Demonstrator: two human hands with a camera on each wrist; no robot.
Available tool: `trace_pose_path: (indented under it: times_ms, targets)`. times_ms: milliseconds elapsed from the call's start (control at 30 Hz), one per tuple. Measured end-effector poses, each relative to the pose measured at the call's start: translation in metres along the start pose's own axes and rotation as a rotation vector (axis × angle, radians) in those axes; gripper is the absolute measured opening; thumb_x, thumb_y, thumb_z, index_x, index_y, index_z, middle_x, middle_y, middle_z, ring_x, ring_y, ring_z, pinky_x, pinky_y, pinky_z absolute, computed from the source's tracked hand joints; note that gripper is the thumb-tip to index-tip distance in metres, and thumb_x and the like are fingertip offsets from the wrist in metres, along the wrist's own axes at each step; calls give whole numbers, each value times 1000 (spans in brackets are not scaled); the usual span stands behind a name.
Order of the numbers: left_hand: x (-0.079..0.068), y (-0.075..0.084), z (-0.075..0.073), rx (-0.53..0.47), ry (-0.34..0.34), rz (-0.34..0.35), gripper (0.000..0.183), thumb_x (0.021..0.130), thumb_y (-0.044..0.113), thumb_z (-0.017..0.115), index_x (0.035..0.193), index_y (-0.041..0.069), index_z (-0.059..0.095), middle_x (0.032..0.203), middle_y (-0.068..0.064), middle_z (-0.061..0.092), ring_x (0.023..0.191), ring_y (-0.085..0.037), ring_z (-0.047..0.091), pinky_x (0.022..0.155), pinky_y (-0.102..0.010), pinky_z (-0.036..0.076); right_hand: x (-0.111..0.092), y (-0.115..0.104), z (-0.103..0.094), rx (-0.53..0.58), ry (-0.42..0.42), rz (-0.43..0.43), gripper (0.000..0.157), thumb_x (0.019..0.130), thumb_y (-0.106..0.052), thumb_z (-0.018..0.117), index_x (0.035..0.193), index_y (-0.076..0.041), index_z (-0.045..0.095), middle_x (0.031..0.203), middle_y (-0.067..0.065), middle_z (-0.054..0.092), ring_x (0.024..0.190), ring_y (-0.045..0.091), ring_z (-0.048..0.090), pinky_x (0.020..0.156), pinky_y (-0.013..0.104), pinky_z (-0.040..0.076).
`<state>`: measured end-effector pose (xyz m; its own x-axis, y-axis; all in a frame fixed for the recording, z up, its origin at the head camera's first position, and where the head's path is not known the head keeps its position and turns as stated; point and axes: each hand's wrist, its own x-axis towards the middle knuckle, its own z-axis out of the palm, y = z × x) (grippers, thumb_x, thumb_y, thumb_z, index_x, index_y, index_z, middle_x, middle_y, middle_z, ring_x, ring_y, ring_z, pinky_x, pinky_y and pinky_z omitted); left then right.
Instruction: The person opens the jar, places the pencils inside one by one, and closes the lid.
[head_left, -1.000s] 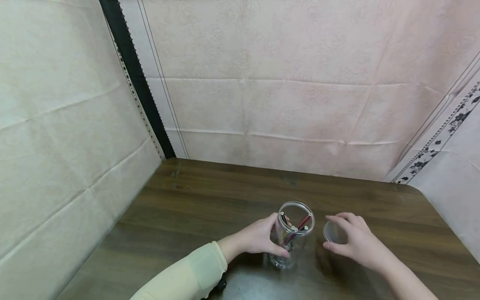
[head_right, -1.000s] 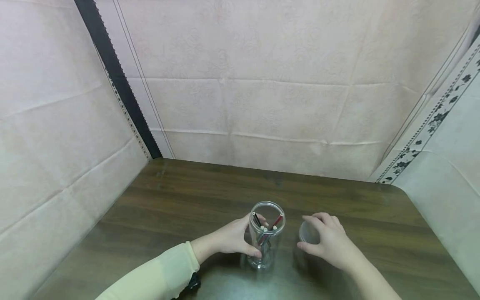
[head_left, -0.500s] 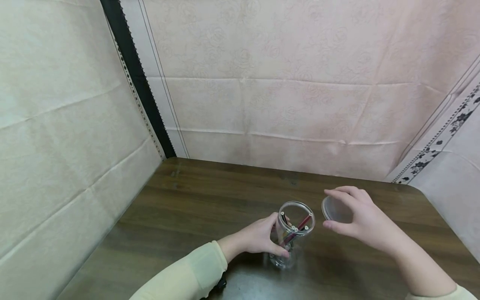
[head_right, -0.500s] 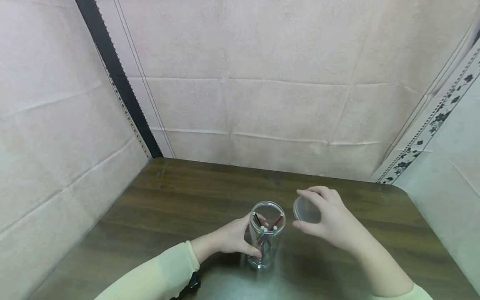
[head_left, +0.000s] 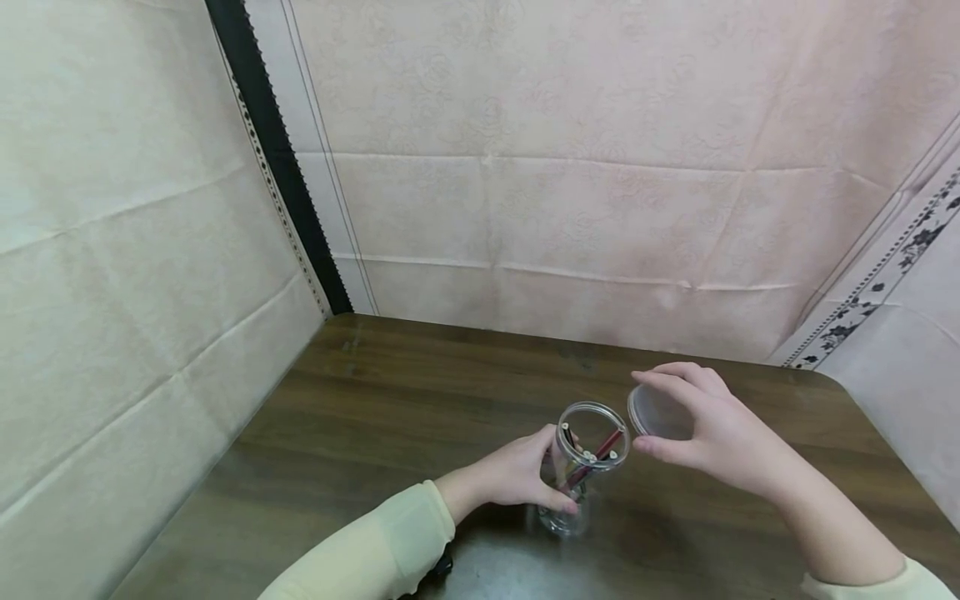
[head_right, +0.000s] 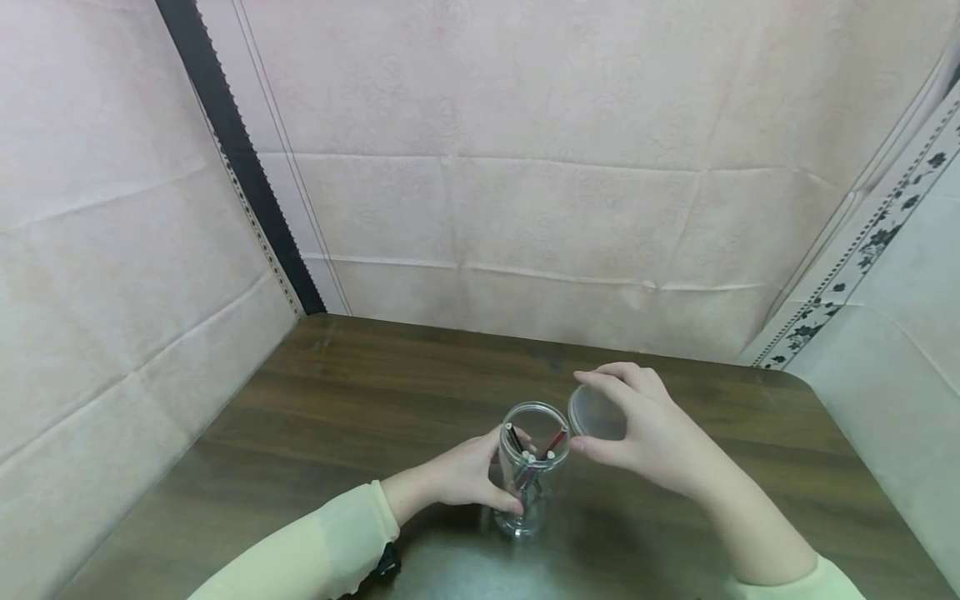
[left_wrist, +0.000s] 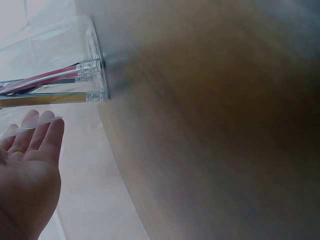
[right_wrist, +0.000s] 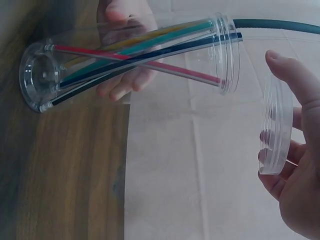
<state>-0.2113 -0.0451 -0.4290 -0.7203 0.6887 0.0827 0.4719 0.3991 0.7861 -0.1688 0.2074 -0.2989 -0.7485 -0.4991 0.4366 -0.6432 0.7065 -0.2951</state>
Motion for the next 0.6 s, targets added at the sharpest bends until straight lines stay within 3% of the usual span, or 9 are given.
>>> trace_pose_path:
  times_ms: [267,600]
  targets:
    - [0,0,0,-2,-7,-9,62,71,39,81,118,25,42,94,16,57,89,-1,54,81,-24,43,5,-6,3,-5,6,-44,65,70,-33,82,127,-16,57,121,-3,49,111,17,40,83,31,37]
    - [0,-1,-2,-5,-25,-24,61,72,40,80,117,24,42,95,15,55,90,-2,53,81,-23,43,12,-18,10,-23,-25,-79,65,71,-36,81,128,-16,56,122,-3,48,111,16,40,83,34,41]
